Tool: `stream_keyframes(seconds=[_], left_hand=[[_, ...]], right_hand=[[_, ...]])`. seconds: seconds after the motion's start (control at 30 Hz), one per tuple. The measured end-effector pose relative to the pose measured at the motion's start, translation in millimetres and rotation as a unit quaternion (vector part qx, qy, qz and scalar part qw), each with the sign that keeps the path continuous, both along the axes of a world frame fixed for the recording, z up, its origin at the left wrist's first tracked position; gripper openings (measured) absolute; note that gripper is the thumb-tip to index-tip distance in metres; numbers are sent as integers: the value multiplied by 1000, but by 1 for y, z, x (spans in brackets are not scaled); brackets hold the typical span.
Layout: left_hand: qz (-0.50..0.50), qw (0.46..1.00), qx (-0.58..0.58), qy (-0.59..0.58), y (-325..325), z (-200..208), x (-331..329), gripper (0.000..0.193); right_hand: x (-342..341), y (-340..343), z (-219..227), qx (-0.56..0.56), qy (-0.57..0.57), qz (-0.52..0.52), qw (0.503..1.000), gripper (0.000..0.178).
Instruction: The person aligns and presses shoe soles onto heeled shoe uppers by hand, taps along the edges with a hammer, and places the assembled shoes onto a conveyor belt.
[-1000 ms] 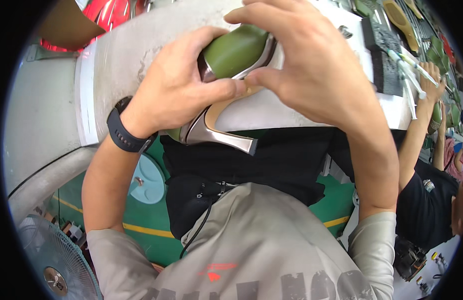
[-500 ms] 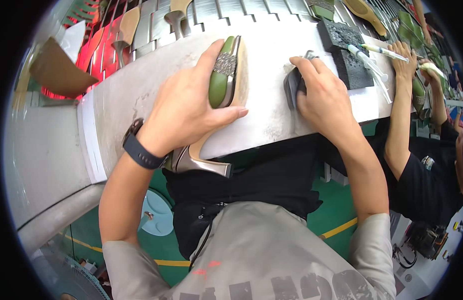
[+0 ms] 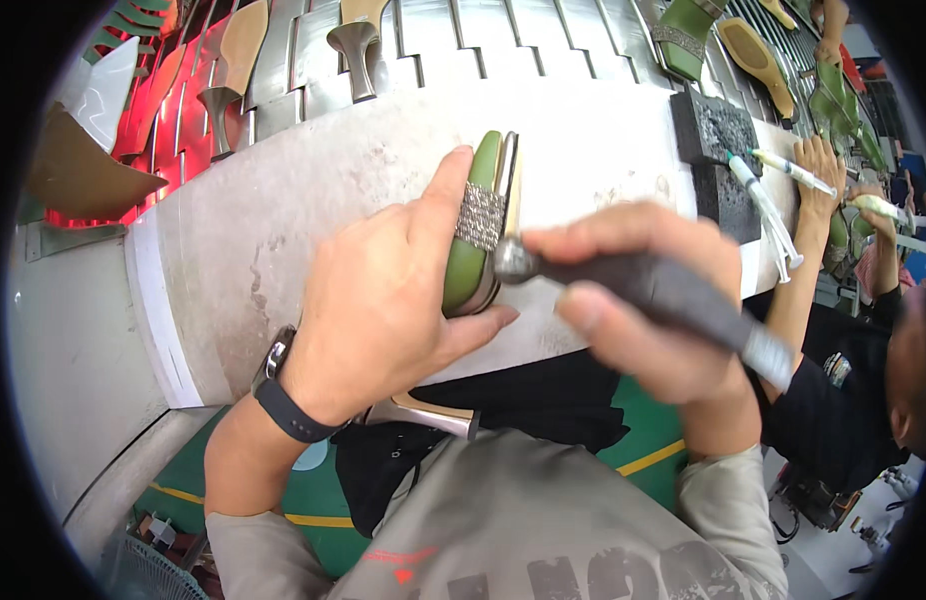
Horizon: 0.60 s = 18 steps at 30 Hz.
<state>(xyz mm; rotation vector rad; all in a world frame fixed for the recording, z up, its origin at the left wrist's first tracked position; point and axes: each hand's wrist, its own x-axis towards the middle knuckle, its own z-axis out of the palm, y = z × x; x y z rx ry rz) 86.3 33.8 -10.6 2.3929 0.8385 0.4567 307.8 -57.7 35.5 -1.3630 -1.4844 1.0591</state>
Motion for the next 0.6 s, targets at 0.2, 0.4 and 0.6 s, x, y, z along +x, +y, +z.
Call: stream_keyframes(seconds=[0.2, 0.4, 0.6], left_hand=[[-12, 999, 3, -33, 4, 1, -4, 109], [-19, 1000, 1, -5, 1, 4, -5, 111], [-3, 999, 2, -37, -1, -3, -7, 108]], right_hand=[[-4, 24, 4, -42, 17, -79, 996, 29], [10, 64, -9, -54, 102, -145, 983, 21], [-3, 27, -1, 41, 15, -16, 999, 19]])
